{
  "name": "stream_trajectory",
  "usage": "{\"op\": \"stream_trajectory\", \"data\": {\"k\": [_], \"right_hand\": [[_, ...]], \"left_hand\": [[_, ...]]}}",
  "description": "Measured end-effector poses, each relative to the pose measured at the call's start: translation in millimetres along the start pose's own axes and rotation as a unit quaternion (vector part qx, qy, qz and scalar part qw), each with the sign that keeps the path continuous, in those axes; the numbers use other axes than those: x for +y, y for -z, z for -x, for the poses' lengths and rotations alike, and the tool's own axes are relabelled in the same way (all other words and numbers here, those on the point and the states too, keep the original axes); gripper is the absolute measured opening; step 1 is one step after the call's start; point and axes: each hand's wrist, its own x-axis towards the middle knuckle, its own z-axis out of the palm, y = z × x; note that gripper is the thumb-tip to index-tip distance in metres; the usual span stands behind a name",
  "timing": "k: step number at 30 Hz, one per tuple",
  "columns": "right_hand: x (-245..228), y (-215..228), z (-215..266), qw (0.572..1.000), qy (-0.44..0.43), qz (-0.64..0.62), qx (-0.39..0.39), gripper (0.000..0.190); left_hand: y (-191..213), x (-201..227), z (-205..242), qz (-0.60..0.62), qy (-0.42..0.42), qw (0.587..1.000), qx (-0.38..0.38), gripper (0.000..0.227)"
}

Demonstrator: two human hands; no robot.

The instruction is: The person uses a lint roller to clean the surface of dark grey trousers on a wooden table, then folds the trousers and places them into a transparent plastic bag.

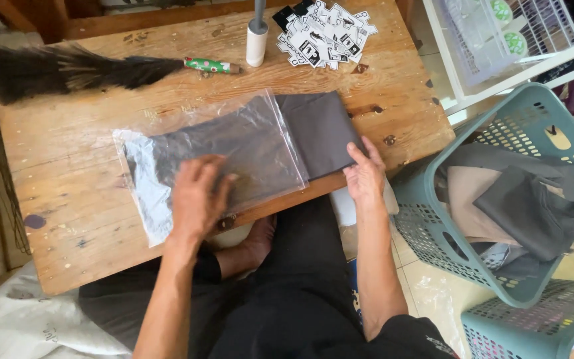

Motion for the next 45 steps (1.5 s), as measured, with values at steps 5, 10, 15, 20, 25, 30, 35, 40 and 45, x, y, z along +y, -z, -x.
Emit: {"op": "stream_trajectory", "data": {"k": [5, 10, 15, 20, 25, 30, 35, 40, 45], "right_hand": [[22, 12, -3, 0.995, -0.050, -0.085, 0.015, 0.038], [11, -5, 17, 0.994, -0.067, -0.087, -0.007, 0.044], [65, 13, 10, 0.995, -0.084, -0.048, -0.036, 0.060], [47, -35, 63, 0.996, -0.044, 0.071, -0.043, 0.057], [32, -44, 77, 0.993, 0.015, 0.089, -0.077, 0.060], [100, -3, 42, 0.987, 0.076, 0.119, -0.081, 0.062], [74, -24, 62, 0.986, 0.093, 0.117, -0.076, 0.063], [83, -30, 71, 0.973, 0.126, 0.179, -0.076, 0.071], [98, -22, 66, 0.963, 0.144, 0.219, -0.069, 0.077]], "left_hand": [[-74, 26, 10, -0.029, -0.166, 0.975, -0.145, 0.025], [-80, 35, 2, -0.045, -0.178, 0.961, -0.205, 0.030], [-85, 29, 7, -0.055, -0.152, 0.950, -0.267, 0.034], [-88, 28, 9, -0.054, -0.132, 0.949, -0.281, 0.033], [-88, 25, 9, -0.042, -0.137, 0.952, -0.272, 0.034], [-85, 25, 10, -0.037, -0.133, 0.953, -0.270, 0.033], [-58, 20, 5, -0.079, -0.126, 0.949, -0.278, 0.030], [-11, -18, 6, -0.144, -0.096, 0.946, -0.273, 0.031], [22, -50, 13, -0.172, -0.069, 0.962, -0.199, 0.030]]}}
